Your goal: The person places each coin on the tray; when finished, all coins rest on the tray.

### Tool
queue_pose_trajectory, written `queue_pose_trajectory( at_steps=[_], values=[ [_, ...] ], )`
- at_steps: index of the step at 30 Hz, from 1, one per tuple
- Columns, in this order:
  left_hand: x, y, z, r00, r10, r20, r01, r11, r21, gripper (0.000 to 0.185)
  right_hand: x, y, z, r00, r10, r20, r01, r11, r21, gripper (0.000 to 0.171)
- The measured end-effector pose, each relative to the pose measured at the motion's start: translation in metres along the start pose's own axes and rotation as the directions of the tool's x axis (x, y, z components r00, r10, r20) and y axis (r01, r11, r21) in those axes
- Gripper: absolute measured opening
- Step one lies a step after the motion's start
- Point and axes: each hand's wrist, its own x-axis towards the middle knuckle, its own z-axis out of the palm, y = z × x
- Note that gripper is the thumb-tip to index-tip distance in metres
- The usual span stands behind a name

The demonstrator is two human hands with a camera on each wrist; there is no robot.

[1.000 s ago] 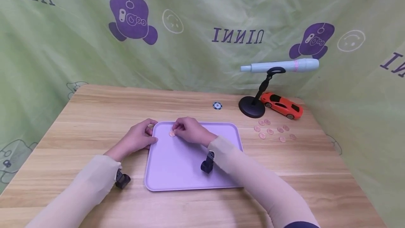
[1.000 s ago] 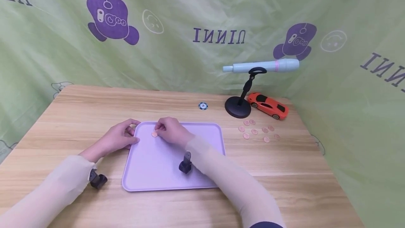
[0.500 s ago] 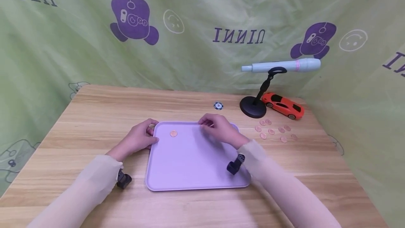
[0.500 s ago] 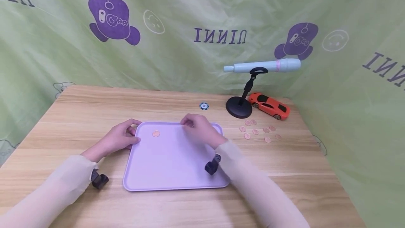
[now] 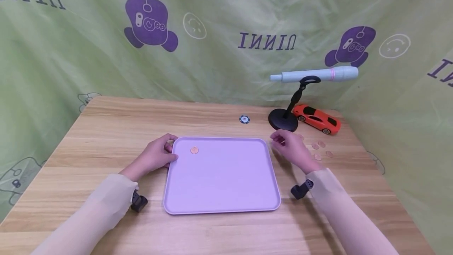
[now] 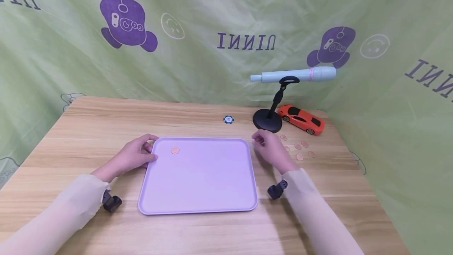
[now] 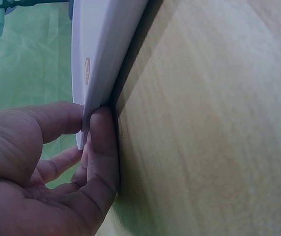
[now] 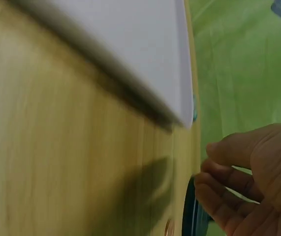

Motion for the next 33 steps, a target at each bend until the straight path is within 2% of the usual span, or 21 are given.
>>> queue_pose_trajectory(
  at_steps=[5,9,16,27,33],
  values=[
    [0.0,0.0,0.001,1.0,0.004,-0.01,-0.003,1.0,0.007,0.058,-0.006,0.021,-0.013,0.997,0.077,0.012,-0.075,0.991,-0.113,0.023],
    [0.0,0.0,0.001,1.0,-0.002,-0.012,0.002,1.0,0.017,0.059,-0.008,0.031,-0.018,0.993,0.113,0.041,-0.105,0.981,-0.165,0.022],
    [0.0,0.002,0.001,1.0,0.005,-0.009,-0.005,1.0,0.03,0.058,-0.01,0.039,-0.021,0.99,0.13,0.046,-0.121,0.979,-0.162,0.015],
    [0.001,0.002,0.002,1.0,0.001,-0.006,0.0,1.0,0.031,0.06,-0.005,0.043,-0.022,0.984,0.163,0.069,-0.151,0.975,-0.16,0.017],
    [-0.002,0.002,0.0,1.0,0.003,-0.007,-0.003,0.999,0.042,0.059,-0.001,0.044,-0.022,0.988,0.136,0.073,-0.124,0.981,-0.151,0.018]
  ],
)
